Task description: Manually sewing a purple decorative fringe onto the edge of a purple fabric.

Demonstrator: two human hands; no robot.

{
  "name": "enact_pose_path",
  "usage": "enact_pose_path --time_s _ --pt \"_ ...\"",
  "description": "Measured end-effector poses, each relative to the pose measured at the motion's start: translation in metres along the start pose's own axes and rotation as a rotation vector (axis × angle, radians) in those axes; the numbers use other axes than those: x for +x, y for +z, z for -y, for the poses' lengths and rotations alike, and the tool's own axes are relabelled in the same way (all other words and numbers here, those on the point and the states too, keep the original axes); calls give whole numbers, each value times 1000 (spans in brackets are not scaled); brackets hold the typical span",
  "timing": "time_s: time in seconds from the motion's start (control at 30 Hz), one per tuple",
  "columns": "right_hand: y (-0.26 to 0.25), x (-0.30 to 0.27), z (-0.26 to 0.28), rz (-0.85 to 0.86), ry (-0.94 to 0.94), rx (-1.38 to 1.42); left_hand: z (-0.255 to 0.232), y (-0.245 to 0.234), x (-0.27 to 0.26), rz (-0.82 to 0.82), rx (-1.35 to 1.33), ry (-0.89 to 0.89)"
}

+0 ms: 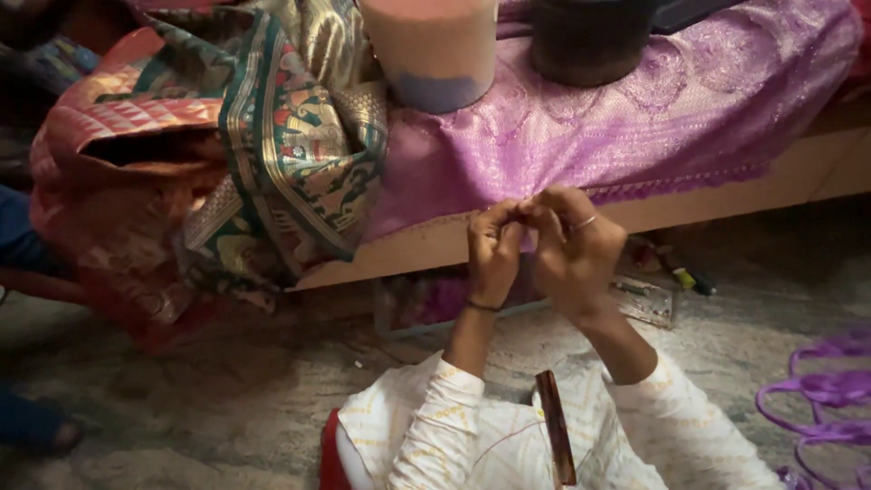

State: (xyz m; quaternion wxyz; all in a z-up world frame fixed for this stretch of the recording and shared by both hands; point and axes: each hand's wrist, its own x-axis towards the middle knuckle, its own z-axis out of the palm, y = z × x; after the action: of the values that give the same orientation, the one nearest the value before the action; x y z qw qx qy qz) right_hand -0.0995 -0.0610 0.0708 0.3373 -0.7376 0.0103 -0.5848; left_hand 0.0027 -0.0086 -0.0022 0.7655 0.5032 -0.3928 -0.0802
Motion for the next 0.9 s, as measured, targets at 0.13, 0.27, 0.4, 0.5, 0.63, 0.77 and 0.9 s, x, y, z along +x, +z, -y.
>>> enact_pose_path --time_s 0.13,0.27,0.4,0.5,0.63,0.77,0.9 --pt "-6 6 19 -31 57 -89 -8 1 1 54 -253 -15" --pt "-17 16 23 55 -324 -102 -23 6 7 91 -97 51" --pt "-17 11 9 34 -232 -40 11 14 8 39 -279 49" --pt "-16 8 4 38 -114 -111 22 15 6 30 -416 9" --pt "-13 12 1 -2 -94 -78 -31 13 8 38 -114 5" --pt "-11 15 4 13 -74 -100 -42 16 10 -56 280 49" --pt "-5 4 -19 -13 173 118 -19 16 4 -35 -49 52"
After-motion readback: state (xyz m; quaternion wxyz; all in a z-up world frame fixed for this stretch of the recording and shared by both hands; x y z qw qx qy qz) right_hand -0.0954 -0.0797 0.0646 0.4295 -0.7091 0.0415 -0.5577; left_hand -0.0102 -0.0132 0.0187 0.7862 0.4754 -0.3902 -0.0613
